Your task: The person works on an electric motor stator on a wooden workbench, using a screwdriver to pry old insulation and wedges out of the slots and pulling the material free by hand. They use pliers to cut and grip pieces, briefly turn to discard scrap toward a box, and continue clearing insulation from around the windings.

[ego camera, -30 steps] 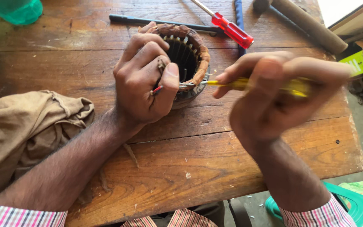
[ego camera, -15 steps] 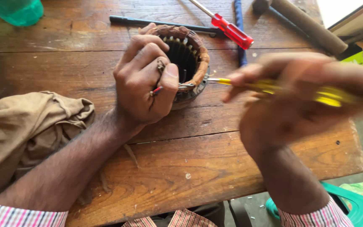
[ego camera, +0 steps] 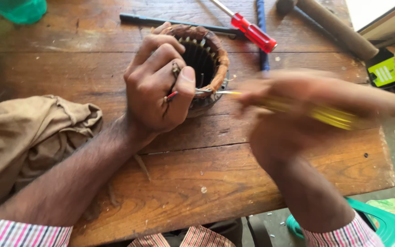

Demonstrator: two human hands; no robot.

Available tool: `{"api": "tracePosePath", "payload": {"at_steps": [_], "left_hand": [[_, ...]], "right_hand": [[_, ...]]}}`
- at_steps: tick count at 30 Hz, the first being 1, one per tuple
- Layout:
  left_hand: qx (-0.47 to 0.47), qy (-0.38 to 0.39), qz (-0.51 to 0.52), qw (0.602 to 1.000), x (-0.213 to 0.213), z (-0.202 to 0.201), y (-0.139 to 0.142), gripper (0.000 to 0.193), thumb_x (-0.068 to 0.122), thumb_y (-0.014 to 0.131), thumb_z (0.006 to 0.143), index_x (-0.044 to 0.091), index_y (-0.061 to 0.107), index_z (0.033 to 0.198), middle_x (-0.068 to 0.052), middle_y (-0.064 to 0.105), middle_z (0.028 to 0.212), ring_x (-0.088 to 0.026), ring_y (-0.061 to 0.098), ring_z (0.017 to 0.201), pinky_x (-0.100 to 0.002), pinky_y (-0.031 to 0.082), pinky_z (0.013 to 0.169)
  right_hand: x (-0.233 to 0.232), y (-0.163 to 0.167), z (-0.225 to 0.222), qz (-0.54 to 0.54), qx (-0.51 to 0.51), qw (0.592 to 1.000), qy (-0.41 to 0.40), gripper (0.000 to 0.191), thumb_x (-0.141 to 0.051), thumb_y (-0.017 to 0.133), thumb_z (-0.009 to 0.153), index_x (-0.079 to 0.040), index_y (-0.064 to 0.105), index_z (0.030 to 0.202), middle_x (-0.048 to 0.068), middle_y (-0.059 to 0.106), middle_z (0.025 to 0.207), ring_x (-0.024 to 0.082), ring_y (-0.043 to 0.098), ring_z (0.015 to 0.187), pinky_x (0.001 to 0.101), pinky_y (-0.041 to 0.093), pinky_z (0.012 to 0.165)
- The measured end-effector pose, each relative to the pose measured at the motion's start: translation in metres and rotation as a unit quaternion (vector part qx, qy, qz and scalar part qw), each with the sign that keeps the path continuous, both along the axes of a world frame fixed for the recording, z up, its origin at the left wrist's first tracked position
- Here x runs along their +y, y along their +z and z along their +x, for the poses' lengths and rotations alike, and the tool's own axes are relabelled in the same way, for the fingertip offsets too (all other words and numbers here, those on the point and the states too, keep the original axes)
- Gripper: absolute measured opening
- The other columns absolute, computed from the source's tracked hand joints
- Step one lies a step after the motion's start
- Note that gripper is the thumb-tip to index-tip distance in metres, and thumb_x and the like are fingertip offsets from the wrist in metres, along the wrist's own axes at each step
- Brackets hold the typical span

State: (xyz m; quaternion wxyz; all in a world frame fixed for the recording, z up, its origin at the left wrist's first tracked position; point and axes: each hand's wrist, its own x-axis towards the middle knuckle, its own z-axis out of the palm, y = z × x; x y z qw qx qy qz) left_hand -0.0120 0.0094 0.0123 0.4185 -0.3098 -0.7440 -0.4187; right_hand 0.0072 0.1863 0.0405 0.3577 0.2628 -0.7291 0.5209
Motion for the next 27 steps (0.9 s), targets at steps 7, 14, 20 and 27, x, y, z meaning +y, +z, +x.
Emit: {"api": "tracePosePath", "payload": {"at_steps": [7, 14, 20, 27], "left_hand": [[-0.009, -0.006, -0.002, 1.0, -0.002, 0.0, -0.001, 0.017, 0.002, 0.06, 0.098, -0.005, 0.062, 0.083, -0.016, 0.061, 0.088, -0.033, 0.066, 0.097, -0.042, 0.056, 0.091], [-0.004, 0.007, -0.011, 1.0, -0.003, 0.001, -0.002, 0.017, 0.002, 0.06, 0.099, -0.005, 0.062, 0.083, -0.016, 0.06, 0.088, -0.032, 0.066, 0.096, -0.041, 0.056, 0.088], [0.005, -0.004, 0.001, 1.0, -0.001, 0.001, 0.0, 0.016, -0.001, 0.058, 0.09, -0.007, 0.06, 0.075, -0.018, 0.058, 0.079, -0.036, 0.064, 0.093, -0.052, 0.055, 0.098], [0.013, -0.001, -0.003, 1.0, 0.0, 0.002, 0.005, 0.015, 0.0, 0.059, 0.093, -0.006, 0.06, 0.079, -0.017, 0.057, 0.083, -0.035, 0.064, 0.096, -0.053, 0.053, 0.107]], "right_hand": [[0.009, -0.022, 0.0, -0.066, 0.002, 0.997, -0.028, 0.052, -0.05, 0.051, 0.106, -0.004, 0.026, 0.106, 0.022, 0.046, 0.075, 0.023, 0.062, 0.042, 0.0332, 0.051, 0.041], [0.056, -0.047, 0.001, -0.292, -0.139, 0.895, 0.307, 0.061, -0.063, 0.041, 0.106, -0.006, 0.051, 0.124, 0.022, 0.068, 0.106, 0.031, 0.071, 0.079, 0.0402, 0.059, 0.053], [0.037, -0.035, 0.001, -0.134, -0.015, 0.983, 0.12, 0.051, -0.057, 0.042, 0.111, -0.008, 0.047, 0.123, 0.02, 0.066, 0.097, 0.03, 0.07, 0.072, 0.0391, 0.058, 0.052], [0.003, 0.006, 0.003, -0.069, 0.003, 0.994, 0.083, 0.039, -0.048, 0.043, 0.115, -0.01, 0.039, 0.122, 0.02, 0.064, 0.086, 0.028, 0.069, 0.063, 0.0369, 0.055, 0.051]]}}
